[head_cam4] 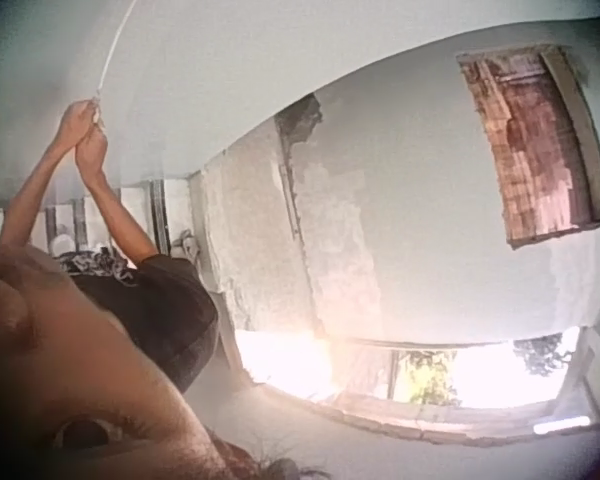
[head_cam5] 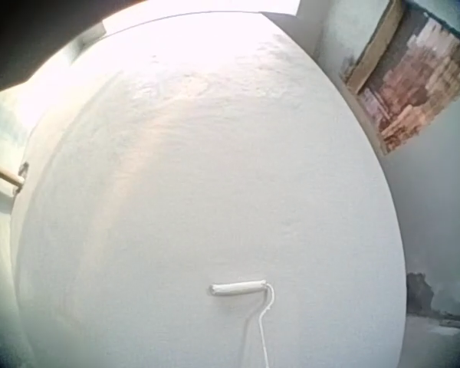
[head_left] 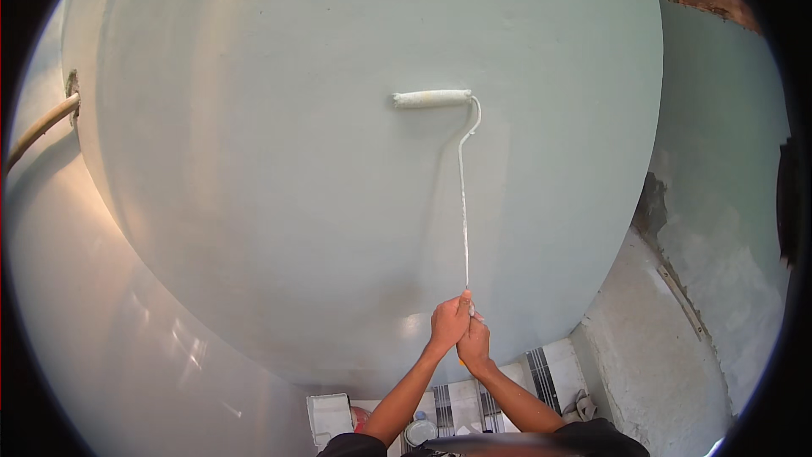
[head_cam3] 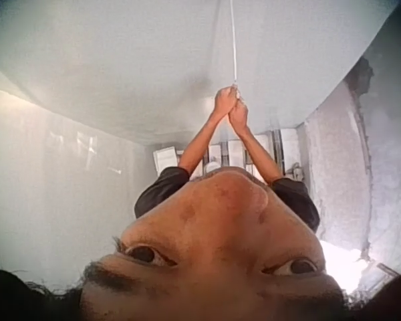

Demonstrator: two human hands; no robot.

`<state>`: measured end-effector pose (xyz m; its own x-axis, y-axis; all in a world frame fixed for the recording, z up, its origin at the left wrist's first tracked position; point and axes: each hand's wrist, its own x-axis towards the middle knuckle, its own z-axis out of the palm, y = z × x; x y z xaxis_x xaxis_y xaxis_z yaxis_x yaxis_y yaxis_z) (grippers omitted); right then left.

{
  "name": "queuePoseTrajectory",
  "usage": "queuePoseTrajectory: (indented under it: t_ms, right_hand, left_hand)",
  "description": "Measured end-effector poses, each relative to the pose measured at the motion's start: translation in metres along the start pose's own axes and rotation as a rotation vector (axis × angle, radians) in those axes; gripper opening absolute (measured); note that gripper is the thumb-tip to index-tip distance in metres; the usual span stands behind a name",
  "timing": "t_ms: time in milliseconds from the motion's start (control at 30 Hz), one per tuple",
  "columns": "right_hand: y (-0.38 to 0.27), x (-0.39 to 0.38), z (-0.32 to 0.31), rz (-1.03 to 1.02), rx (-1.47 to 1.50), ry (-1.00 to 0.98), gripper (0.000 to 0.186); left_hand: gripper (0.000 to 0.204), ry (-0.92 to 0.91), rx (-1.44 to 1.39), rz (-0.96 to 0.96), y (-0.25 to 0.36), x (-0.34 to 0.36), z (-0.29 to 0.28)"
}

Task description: Apply paint to a wall using a roller.

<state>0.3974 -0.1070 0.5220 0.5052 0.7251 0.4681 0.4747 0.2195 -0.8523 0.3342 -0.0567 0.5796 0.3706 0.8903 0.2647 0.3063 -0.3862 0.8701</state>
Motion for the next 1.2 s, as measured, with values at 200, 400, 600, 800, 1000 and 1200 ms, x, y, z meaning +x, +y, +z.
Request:
queuePoseTrajectory:
  t_ms: [200,400,600,800,1000,1200]
  right_hand:
    - [0.044,-0.092,-0.007,0.175,-0.108,-0.106,0.033]
    - [-0.058,0.008,-0.026,0.183,0.121,-0.152,0.035]
    - [-0.154,0.106,-0.06,0.165,0.313,-0.142,0.038]
    - [-0.073,0.053,-0.051,0.151,0.059,-0.158,0.04]
    - [0.099,-0.104,-0.035,0.161,-0.3,-0.18,0.035]
    - [0.157,-0.198,-0.025,0.274,-0.39,-0.307,0.035]
  left_hand:
    - [0.055,-0.088,0.026,-0.049,-0.077,-0.07,0.031]
    - [0.056,0.006,-0.048,0.075,0.018,0.002,-0.01]
    - [0.062,0.036,-0.012,0.163,0.154,0.071,-0.055]
    - [0.059,-0.061,-0.037,0.108,0.073,0.035,-0.014]
    - [0.058,-0.327,0.046,-0.158,-0.095,-0.073,0.068]
    - [0.061,-0.345,-0.016,-0.299,-0.216,-0.155,0.115]
